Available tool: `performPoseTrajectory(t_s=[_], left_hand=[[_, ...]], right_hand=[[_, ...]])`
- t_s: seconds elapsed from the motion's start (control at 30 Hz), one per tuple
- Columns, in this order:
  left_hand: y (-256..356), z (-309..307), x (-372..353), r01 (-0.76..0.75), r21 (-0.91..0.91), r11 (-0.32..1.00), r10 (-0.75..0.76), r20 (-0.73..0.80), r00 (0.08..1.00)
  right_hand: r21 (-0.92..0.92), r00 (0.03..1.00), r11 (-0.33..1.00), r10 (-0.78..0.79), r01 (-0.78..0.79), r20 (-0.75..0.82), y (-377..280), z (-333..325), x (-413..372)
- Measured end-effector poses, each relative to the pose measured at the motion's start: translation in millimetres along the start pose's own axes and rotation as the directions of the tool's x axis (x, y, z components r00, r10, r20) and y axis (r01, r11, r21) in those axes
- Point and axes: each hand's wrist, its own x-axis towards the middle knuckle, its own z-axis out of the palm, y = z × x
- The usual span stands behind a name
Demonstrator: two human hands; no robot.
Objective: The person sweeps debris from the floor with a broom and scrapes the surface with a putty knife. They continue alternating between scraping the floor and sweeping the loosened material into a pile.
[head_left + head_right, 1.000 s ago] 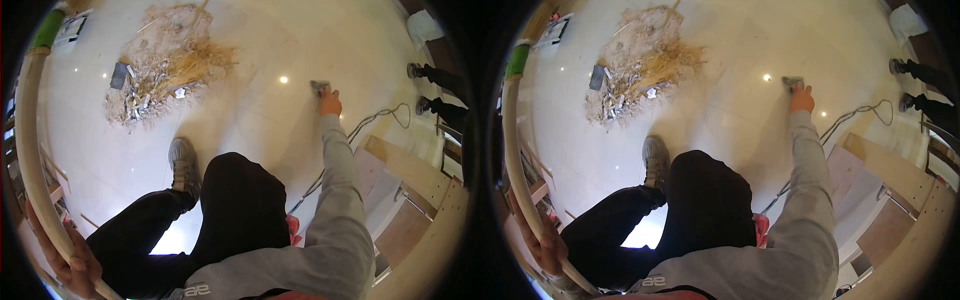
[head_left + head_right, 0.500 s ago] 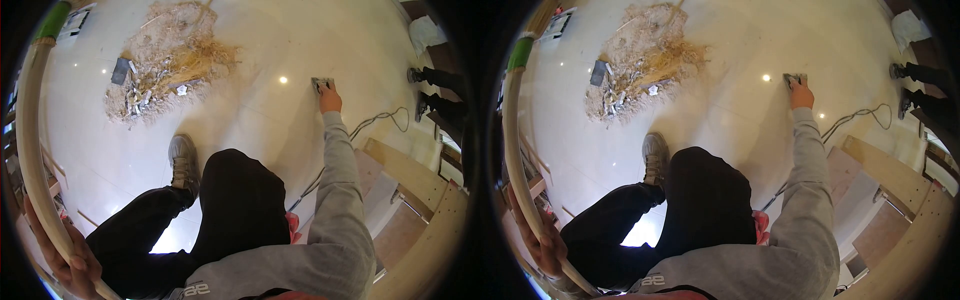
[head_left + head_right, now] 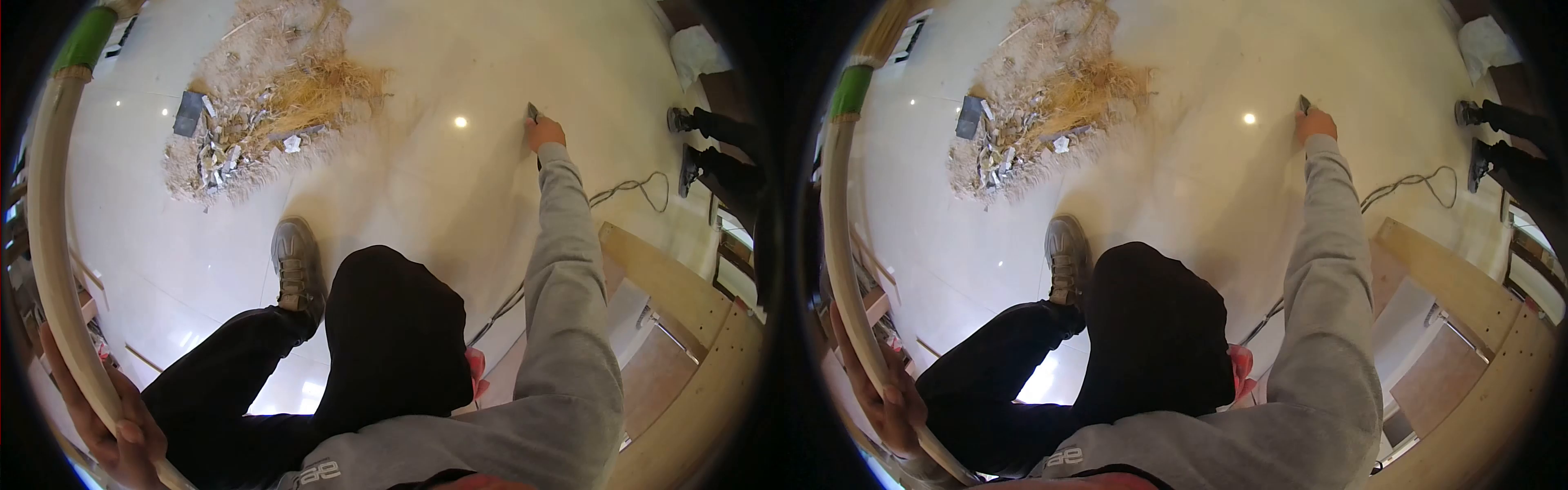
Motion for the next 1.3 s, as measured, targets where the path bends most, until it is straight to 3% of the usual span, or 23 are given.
performPoseTrajectory(t_s=[0.1, 0.13, 0.2, 0.23, 0.27, 0.3, 0.33, 0.43, 0.5, 0.57, 0.6, 0.67, 0.7, 0.73, 0.8, 0.9, 1.0, 1.1, 1.13, 1.17, 1.23, 1.27, 1.3], left_hand=[[-3.1, 15.5, 7.6, 0.014, 0.053, 0.998, -0.009, -0.1, 0.995], [-2.1, 13.4, 8.6, 0.018, 0.093, 0.995, -0.008, -0.102, 0.995], [-1.6, 6.4, 10.2, 0.04, 0.046, 0.998, -0.04, -0.01, 0.999], [-2.9, 8.7, 11.6, 0.034, 0.007, 0.999, -0.034, -0.01, 0.999], [-4.3, 11.0, 12.5, 0.028, -0.032, 0.999, -0.028, -0.01, 1.0], [-5.7, 13.3, 13.4, 0.022, -0.071, 0.997, -0.022, -0.01, 1.0], [-4.3, 16.6, 15.0, 0.042, -0.026, 0.999, -0.044, -0.097, 0.994], [-3.1, -7.7, 15.1, 0.156, -0.071, 0.985, -0.139, 0.2, 0.97], [-7.9, 2.2, 13.9, -0.017, -0.06, 0.998, 0.015, -0.026, 1.0], [-10.8, 4.2, 14.9, -0.103, -0.006, 0.995, 0.101, -0.156, 0.983], [-21.5, -12.1, 10.8, -0.075, -0.064, 0.995, 0.073, -0.029, 0.997], [-15.6, -4.7, 15.8, -0.147, 0.01, 0.989, 0.147, -0.1, 0.984], [-12.8, -1.0, 17.4, -0.178, 0.051, 0.983, 0.183, -0.136, 0.974], [-17.1, -7.1, 13.7, -0.171, -0.083, 0.982, 0.165, -0.072, 0.984], [-8.7, 1.8, 16.0, -0.128, -0.217, 0.968, 0.135, 0.018, 0.991], [7.6, 9.7, 19.5, -0.056, 0.095, 0.994, 0.078, -0.248, 0.966], [-0.9, -4.6, 6.2, 0.042, 0.018, 0.999, -0.041, -0.056, 0.998], [-0.4, -11.6, 1.3, 0.108, 0.108, 0.988, -0.107, -0.011, 0.994], [2.0, -15.3, 2.4, 0.115, 0.15, 0.982, -0.116, -0.002, 0.993], [6.0, -14.2, 3.9, 0.109, 0.12, 0.987, -0.108, -0.017, 0.994], [2.0, -7.4, 8.7, 0.1, 0.076, 0.992, -0.096, -0.053, 0.994], [-3.2, -3.8, 9.6, 0.013, 0.157, 0.987, 0.011, -0.151, 0.989], [-4.6, -6.1, 8.8, -0.006, 0.125, 0.992, 0.026, -0.16, 0.987]], right_hand=[[-0.153, 0.961, 0.982, -0.146, 0.112, -0.236, 20.3, 31.3, 37.9], [-0.159, 0.969, 0.982, -0.133, 0.101, -0.209, 18.3, 25.1, 31.3], [-0.079, 0.995, 0.996, -0.036, 0.044, 0.097, 4.7, -9.2, 30.3], [-0.07, 0.997, 0.996, -0.048, 0.052, 0.06, 8.0, 0.6, 36.0], [-0.163, 0.946, 0.973, -0.203, 0.165, -0.254, 21.2, 37.1, 47.8], [-0.288, 0.785, 0.929, -0.355, 0.234, -0.507, 14.6, 43.0, 40.0], [-0.114, 0.897, 0.978, -0.205, 0.174, -0.392, 12.3, 35.7, 46.2], [-0.063, 0.992, 0.996, -0.067, 0.06, -0.105, 1.2, 6.7, 37.6], [-0.128, 0.981, 0.989, -0.096, 0.075, -0.17, 9.5, 27.4, 65.8], [-0.18, 0.842, 0.967, -0.249, 0.183, -0.48, 26.7, 50.4, 72.8], [-0.085, 0.957, 0.993, -0.108, 0.088, -0.271, 18.4, 23.5, 61.8], [-0.068, 0.977, 0.996, -0.061, 0.049, -0.202, 22.4, 31.5, 47.0], [-0.052, 0.982, 0.998, -0.047, 0.038, -0.182, 7.4, 18.6, 55.9], [-0.141, 0.936, 0.985, -0.144, 0.103, -0.321, 3.8, 33.0, 47.7], [-0.093, 0.946, 0.988, -0.148, 0.126, -0.287, 1.6, 24.4, 46.1], [0.071, 0.986, 0.995, -0.063, 0.075, -0.156, 19.2, 26.5, 38.0], [-0.163, 0.959, 0.978, -0.164, 0.128, -0.23, -0.3, 18.3, 60.4], [-0.022, 0.989, 0.991, -0.133, 0.132, -0.069, 14.2, 6.4, 49.2], [0.132, 1.0, 0.991, 0.021, -0.022, 0.011, -5.4, -13.6, 15.1], [0.136, 1.0, 0.991, 0.012, -0.011, -0.007, 1.0, -0.8, 17.4], [-0.179, 0.866, 0.951, -0.303, 0.25, -0.399, 10.8, 28.5, 30.4], [-0.183, 0.868, 0.95, -0.308, 0.255, -0.391, 9.7, 21.3, 45.0], [-0.105, 0.956, 0.976, -0.208, 0.189, -0.207, 5.8, 1.8, 47.2]])
